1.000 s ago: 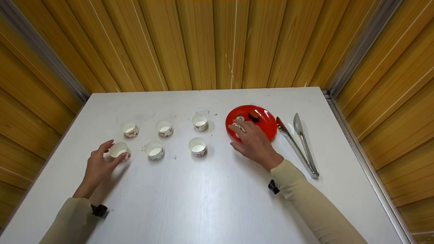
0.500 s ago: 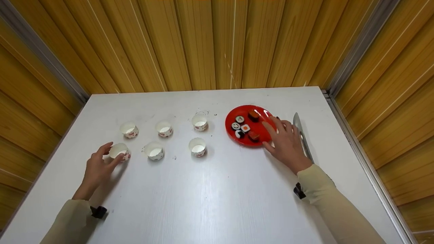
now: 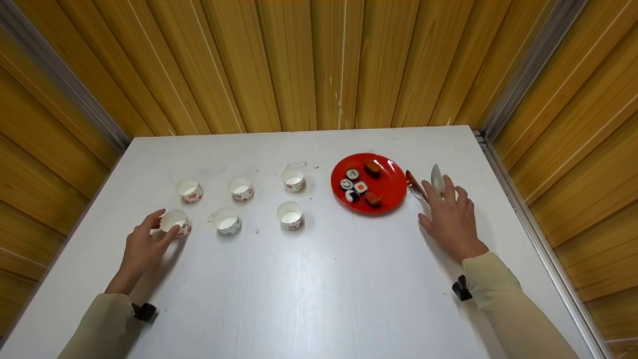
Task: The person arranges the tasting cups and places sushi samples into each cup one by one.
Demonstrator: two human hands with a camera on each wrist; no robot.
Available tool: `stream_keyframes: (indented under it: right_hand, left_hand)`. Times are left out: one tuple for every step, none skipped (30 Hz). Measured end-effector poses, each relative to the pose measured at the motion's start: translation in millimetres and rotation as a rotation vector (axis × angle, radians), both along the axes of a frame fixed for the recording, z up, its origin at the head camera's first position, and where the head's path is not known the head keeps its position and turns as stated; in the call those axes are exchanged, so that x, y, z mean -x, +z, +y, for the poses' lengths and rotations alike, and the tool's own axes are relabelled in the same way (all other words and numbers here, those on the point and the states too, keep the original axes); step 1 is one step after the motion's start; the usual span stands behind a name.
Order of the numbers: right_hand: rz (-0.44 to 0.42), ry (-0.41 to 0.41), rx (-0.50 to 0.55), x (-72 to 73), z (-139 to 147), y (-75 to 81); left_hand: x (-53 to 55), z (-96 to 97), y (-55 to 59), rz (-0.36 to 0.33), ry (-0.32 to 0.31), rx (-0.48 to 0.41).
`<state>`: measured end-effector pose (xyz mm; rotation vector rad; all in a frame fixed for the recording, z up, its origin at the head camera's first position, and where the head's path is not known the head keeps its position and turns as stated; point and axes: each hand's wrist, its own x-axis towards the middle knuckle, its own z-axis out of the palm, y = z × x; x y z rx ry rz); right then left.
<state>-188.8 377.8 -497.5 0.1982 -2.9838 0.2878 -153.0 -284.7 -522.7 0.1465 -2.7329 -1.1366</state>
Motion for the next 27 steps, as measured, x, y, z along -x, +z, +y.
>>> stream_keyframes:
  right_hand:
    - [-0.006,-0.008,0.005,-0.9,2.0,-0.5]
    - [-0.017,-0.018,0.012,-1.6,3.9,-1.2]
    - [-0.032,-0.026,0.021,-2.3,5.7,-1.9]
    - [-0.046,-0.033,0.03,-2.9,7.7,-2.7]
    - [-0.06,-0.038,0.036,-3.7,9.8,-3.2]
    - [-0.074,-0.043,0.04,-4.5,11.5,-3.5]
    - [-0.085,-0.045,0.042,-5.5,13.0,-3.8]
    - [-0.099,-0.048,0.044,-5.9,14.7,-4.4]
    - [-0.108,-0.049,0.047,-6.6,16.3,-4.9]
    - [-0.111,-0.047,0.048,-7.4,17.5,-5.5]
    - [-0.114,-0.045,0.049,-8.0,18.7,-6.2]
    - [-0.115,-0.043,0.05,-8.4,19.6,-7.0]
    - [-0.113,-0.041,0.053,-8.7,20.5,-7.8]
    - [-0.11,-0.04,0.058,-9.0,21.3,-8.1]
    - [-0.106,-0.037,0.064,-9.7,21.9,-8.3]
    - [-0.104,-0.034,0.071,-9.9,22.5,-8.5]
    - [-0.106,-0.032,0.078,-10.1,23.3,-8.6]
    - [-0.108,-0.031,0.084,-10.0,24.2,-8.6]
    - [-0.112,-0.029,0.091,-10.1,25.0,-8.6]
    - [-0.12,-0.029,0.096,-10.1,25.7,-8.5]
    - [-0.128,-0.027,0.101,-10.1,26.7,-8.2]
    - [-0.137,-0.026,0.105,-10.2,27.4,-8.1]
    - [-0.147,-0.027,0.108,-10.3,28.1,-7.9]
    - [-0.157,-0.028,0.111,-10.4,28.8,-7.9]
    - [-0.163,-0.027,0.112,-10.2,29.1,-7.6]
    - [-0.165,-0.025,0.112,-10.0,29.5,-7.4]
    - [-0.168,-0.023,0.115,-9.9,29.9,-7.0]
  left_hand:
    - [-0.3,0.0,-0.3,-0.004,0.001,-0.001]
    - [-0.5,0.0,-0.8,-0.008,0.003,-0.003]
    - [-0.8,-0.1,-0.8,-0.012,0.004,-0.004]
    - [-0.9,-0.3,-1.0,-0.018,0.005,-0.003]
    - [-1.1,-0.5,-1.0,-0.024,0.006,-0.002]
    - [-1.3,-0.7,-1.1,-0.029,0.007,0.0]
    - [-1.5,-0.9,-1.1,-0.033,0.008,0.001]
    - [-1.7,-1.1,-0.9,-0.037,0.009,0.001]
    - [-1.8,-1.5,-0.7,-0.04,0.008,0.001]
    - [-1.9,-1.7,-0.6,-0.043,0.008,0.003]
    - [-1.9,-1.9,-0.4,-0.044,0.008,0.005]
    - [-1.8,-2.1,-0.2,-0.043,0.006,0.007]
    - [-1.9,-2.1,0.3,-0.042,0.005,0.009]
    - [-1.9,-2.2,0.4,-0.041,0.003,0.011]
    - [-1.8,-2.4,0.4,-0.042,0.001,0.011]
    - [-1.8,-2.3,0.5,-0.04,0.0,0.012]
    - [-1.9,-2.4,0.6,-0.038,-0.002,0.011]
    - [-1.8,-2.5,0.3,-0.036,-0.003,0.01]
    - [-1.9,-2.6,0.0,-0.035,-0.004,0.011]
    - [-1.8,-2.8,-0.5,-0.033,-0.004,0.011]
    - [-1.9,-2.9,-0.8,-0.028,-0.004,0.014]
    - [-1.9,-3.0,-1.1,-0.022,-0.004,0.018]
    - [-1.9,-3.2,-1.4,-0.015,-0.005,0.022]
    - [-1.7,-3.3,-2.0,-0.008,-0.008,0.026]
    - [-1.9,-3.3,-2.0,-0.002,-0.009,0.026]
    - [-1.9,-3.4,-2.2,0.003,-0.009,0.028]
    - [-2.0,-3.5,-2.2,0.006,-0.009,0.03]
